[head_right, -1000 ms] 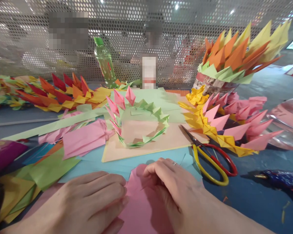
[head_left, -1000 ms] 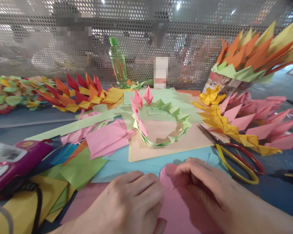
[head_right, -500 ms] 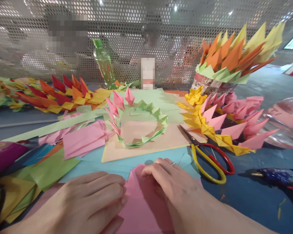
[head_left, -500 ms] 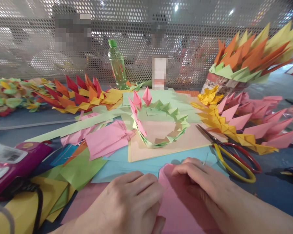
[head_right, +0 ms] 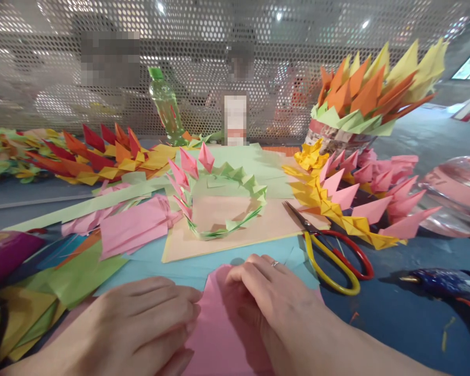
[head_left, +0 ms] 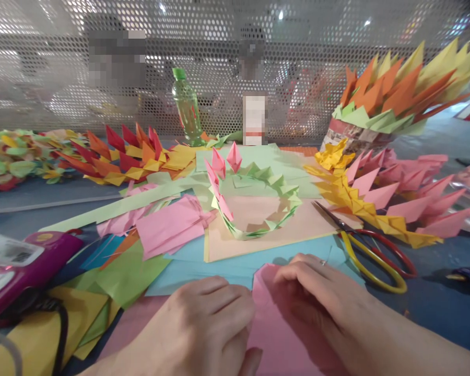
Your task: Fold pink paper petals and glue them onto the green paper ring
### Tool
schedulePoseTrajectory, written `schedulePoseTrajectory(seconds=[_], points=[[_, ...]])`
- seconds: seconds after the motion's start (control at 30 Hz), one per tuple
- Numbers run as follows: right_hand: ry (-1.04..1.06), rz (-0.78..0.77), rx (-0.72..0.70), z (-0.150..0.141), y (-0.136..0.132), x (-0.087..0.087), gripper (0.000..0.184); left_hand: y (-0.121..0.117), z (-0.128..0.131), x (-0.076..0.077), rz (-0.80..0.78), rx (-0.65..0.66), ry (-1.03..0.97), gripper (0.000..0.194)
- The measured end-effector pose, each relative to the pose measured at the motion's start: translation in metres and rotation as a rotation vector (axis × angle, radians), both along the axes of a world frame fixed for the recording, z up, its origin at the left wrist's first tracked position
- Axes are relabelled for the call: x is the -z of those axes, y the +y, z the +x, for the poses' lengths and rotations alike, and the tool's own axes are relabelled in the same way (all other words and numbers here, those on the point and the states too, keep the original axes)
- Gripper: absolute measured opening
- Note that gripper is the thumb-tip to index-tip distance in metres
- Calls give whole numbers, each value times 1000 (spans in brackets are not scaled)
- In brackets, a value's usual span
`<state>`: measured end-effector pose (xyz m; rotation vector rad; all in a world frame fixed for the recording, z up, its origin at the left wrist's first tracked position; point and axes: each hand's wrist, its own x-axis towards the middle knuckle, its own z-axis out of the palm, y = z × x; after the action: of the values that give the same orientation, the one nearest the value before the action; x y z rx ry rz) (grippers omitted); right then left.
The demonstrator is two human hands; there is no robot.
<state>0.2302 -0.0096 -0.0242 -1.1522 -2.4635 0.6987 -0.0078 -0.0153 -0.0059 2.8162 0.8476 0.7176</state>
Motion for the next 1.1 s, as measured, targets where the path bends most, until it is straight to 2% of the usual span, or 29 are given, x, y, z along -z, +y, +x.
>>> schedulePoseTrajectory(seconds=[0.13,0.3,0.43,0.53,0.6,0.7,0.87,1.1], points=[[-6,-17,-1,0,1,1,43,10,2,-2,61,4,-25,17],[0,-80,-2,2,0,3,44,14,-6,-1,53,17,-37,15],[47,-70,41,2,-2,5,37,18,-12,4,-27,15,-11,23],[76,-50,9,2,-2,3,35,24,-11,8,-82,-2,37,35],[104,-53,11,1,-2,0,34,27,-9,10,-113,-27,43,34],[152,-55,30,1,-2,-3,31,28,-6,12,-165,-59,3,30],[205,-95,15,3,-3,-2,31,28,-5,13,-279,-3,-104,49],[215,-116,6,4,-1,-2,37,24,2,-2,-525,-78,-209,31]])
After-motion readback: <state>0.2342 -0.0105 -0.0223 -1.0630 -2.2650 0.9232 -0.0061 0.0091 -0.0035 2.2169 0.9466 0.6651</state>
